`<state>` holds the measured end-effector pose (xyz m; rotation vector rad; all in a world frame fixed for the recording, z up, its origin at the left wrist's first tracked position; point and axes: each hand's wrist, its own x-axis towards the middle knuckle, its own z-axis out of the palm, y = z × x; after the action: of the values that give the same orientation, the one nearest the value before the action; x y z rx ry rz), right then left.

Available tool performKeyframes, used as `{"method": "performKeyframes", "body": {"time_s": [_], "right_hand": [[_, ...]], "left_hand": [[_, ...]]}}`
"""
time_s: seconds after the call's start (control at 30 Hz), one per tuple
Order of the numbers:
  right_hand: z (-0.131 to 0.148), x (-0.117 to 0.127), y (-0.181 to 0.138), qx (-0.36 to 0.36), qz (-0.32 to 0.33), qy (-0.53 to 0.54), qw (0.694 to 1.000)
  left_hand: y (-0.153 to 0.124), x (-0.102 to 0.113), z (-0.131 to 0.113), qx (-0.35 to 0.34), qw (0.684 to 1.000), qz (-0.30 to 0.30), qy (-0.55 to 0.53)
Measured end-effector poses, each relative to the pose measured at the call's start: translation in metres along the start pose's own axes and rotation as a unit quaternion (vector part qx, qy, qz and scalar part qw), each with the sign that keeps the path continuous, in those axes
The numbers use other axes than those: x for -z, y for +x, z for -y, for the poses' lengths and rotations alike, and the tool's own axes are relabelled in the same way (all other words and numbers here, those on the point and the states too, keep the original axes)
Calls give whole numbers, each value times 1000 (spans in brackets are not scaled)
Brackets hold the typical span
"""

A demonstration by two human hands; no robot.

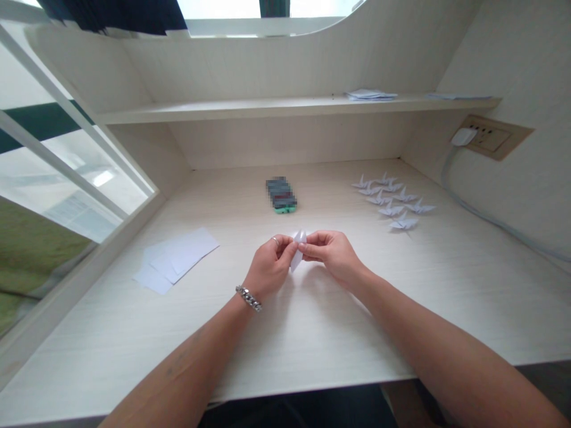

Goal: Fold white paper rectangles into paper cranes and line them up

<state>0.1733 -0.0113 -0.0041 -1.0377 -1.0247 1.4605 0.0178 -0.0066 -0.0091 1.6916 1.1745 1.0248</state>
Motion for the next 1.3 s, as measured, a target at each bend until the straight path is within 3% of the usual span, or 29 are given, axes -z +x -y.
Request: {"method": "performKeyframes", "body": {"time_s": [0.3, 0.53, 0.77, 1.3], "right_hand": [[1, 1, -1, 22, -20, -54, 998], [-2, 1, 2, 29, -31, -51, 998], [6, -1, -3, -6, -36, -13, 999], [9, 2, -4, -3, -28, -17, 999]], "left_hand": [[-4, -1, -4, -12, 998, -25, 56], [-3, -3, -5, 5, 999, -26, 29], [-3, 0, -8, 12, 1000, 13, -20], [-3, 0, -10, 11, 1000, 22, -9]]}}
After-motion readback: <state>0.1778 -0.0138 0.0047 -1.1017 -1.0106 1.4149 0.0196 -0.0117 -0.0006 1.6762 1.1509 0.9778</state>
